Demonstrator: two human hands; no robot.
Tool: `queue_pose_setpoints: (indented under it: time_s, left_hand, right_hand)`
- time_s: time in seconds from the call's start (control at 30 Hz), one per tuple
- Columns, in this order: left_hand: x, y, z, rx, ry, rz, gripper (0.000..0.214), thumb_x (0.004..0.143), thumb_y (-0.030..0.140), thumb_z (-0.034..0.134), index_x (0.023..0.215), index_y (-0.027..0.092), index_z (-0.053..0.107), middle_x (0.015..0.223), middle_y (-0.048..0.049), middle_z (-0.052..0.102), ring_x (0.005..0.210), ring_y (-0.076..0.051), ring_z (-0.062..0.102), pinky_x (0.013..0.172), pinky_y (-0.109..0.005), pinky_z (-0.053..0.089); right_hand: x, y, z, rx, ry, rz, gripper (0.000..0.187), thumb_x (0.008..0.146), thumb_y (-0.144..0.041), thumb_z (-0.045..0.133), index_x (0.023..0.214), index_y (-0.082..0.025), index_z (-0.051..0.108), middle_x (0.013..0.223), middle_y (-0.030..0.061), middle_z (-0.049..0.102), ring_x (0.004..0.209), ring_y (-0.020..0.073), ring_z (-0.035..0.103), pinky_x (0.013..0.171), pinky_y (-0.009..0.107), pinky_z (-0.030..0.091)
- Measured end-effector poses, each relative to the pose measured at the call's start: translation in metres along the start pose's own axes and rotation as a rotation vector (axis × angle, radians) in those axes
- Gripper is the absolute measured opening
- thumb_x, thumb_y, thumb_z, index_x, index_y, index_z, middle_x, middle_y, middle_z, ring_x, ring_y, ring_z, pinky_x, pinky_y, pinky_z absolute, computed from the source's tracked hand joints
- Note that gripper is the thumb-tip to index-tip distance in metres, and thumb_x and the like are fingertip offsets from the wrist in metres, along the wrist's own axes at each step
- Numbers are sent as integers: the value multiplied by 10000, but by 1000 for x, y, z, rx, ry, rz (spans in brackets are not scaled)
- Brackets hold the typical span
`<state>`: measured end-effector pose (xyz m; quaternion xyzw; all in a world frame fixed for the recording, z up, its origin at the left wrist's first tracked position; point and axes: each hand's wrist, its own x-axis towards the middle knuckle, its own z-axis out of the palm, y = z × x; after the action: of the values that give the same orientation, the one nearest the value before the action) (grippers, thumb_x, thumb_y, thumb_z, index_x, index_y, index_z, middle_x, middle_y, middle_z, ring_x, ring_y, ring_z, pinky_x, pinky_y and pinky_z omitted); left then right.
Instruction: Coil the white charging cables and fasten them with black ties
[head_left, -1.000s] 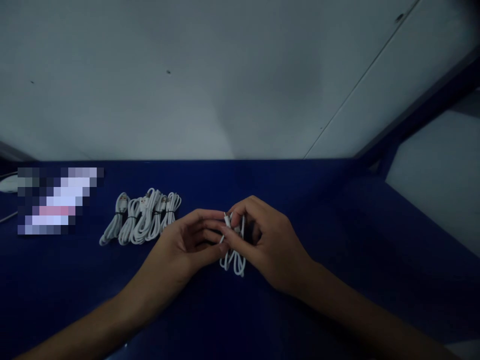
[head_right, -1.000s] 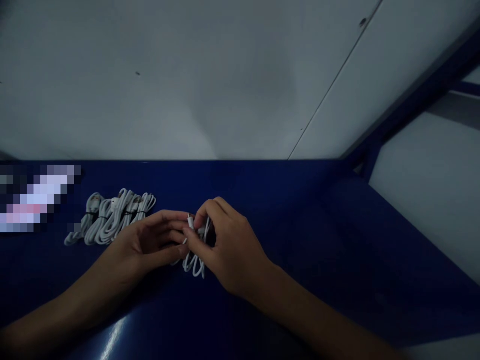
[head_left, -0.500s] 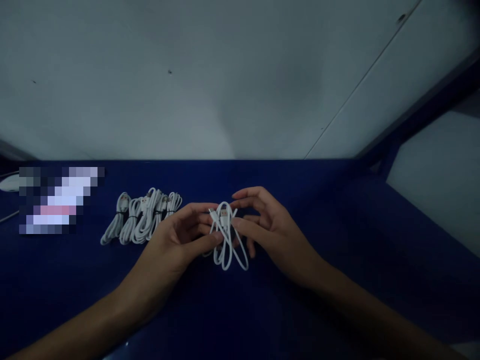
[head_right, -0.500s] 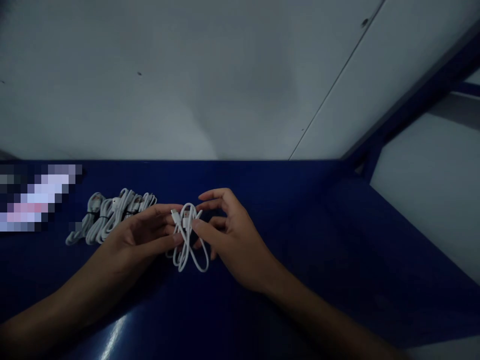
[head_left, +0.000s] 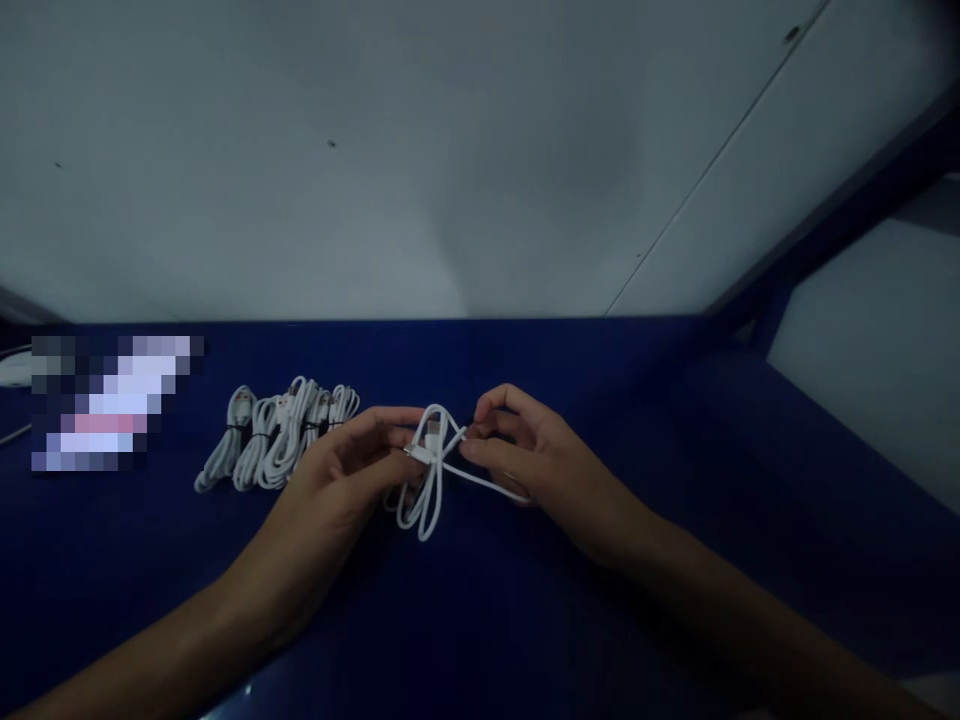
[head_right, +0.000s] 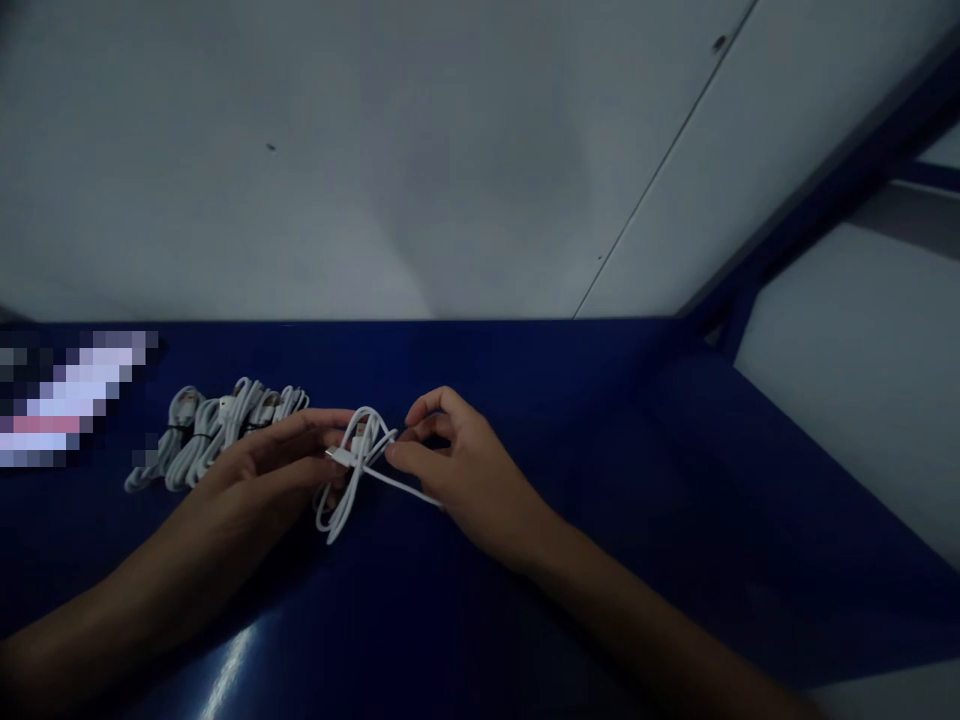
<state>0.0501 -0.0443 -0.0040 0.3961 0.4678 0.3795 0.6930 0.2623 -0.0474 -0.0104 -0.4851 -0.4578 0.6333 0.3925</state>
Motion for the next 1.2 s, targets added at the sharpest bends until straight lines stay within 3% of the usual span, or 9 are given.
queue_pose_setpoints:
  time_s: [0.2,0.37,0.43,0.53,0.63,0.77,0.93,1.07,1.2]
  left_hand:
    - [0,1,0,-29,18,-7,329,829,174,850,1151,242,841,921,-28,767,771,-164,627,744,-280,518]
    - [2,0,-2,-30,14,0,340,834,164,841,1166,239,833,945,-29,762,800,-168,652,738,-256,533]
    - [2,0,-2,-25,13,10,324,845,163,839,1161,234,835,902,-18,739,763,-152,631,715,-240,531]
    - [3,1,-1,-59,5,9,268,868,180,831,1133,222,842,803,-4,687,695,-135,581,652,-215,513]
    - [2,3,0,-113,31,-33,261,878,194,830,1137,224,841,761,-2,651,705,-150,598,671,-226,536]
    - [1,6,1,-120,69,-103,352,908,215,797,1257,260,805,857,-36,712,822,-219,703,717,-282,582]
    - [0,4,-2,-99,30,-40,343,965,268,782,1304,317,762,1015,-47,771,948,-233,735,787,-284,587]
    - [0,-3,-5,-90,-39,0,250,964,312,827,1195,333,734,1032,-11,758,844,-167,673,745,-250,544]
    - [2,-5,-5,-21,-101,32,106,979,295,803,1021,278,707,887,20,686,770,-139,601,693,-233,492]
  right_hand:
    - [-9,-1,4,-280,-116,-149,255,973,-454,810,982,-262,642,943,-19,599,670,115,487,588,272,413]
    - [-12,1,5,-601,-40,-353,33,1038,-293,727,1032,-260,728,1180,18,602,817,134,579,748,327,506]
    - [-12,0,5,-626,-59,-398,100,1084,-258,652,1025,-251,732,1185,22,616,896,148,612,823,342,513]
    - [-12,-2,5,-541,-81,-391,215,1120,-250,582,939,-234,698,1128,15,642,998,167,635,903,352,503]
    - [-12,-2,5,-454,-78,-351,265,1117,-223,552,870,-223,647,1056,5,654,943,166,632,851,346,500]
    - [-12,0,5,-465,-61,-410,291,1100,-174,525,832,-211,632,985,8,667,871,162,619,776,345,486]
    - [-9,5,5,-321,-51,-387,306,1124,-241,516,852,-208,652,922,15,716,789,162,642,717,346,515]
    - [-4,6,5,-99,-57,-336,280,1135,-297,527,908,-198,659,888,35,742,768,174,680,657,326,560]
    - [1,7,4,-75,-70,-327,266,1121,-321,579,947,-187,730,895,45,744,829,179,711,642,284,566]
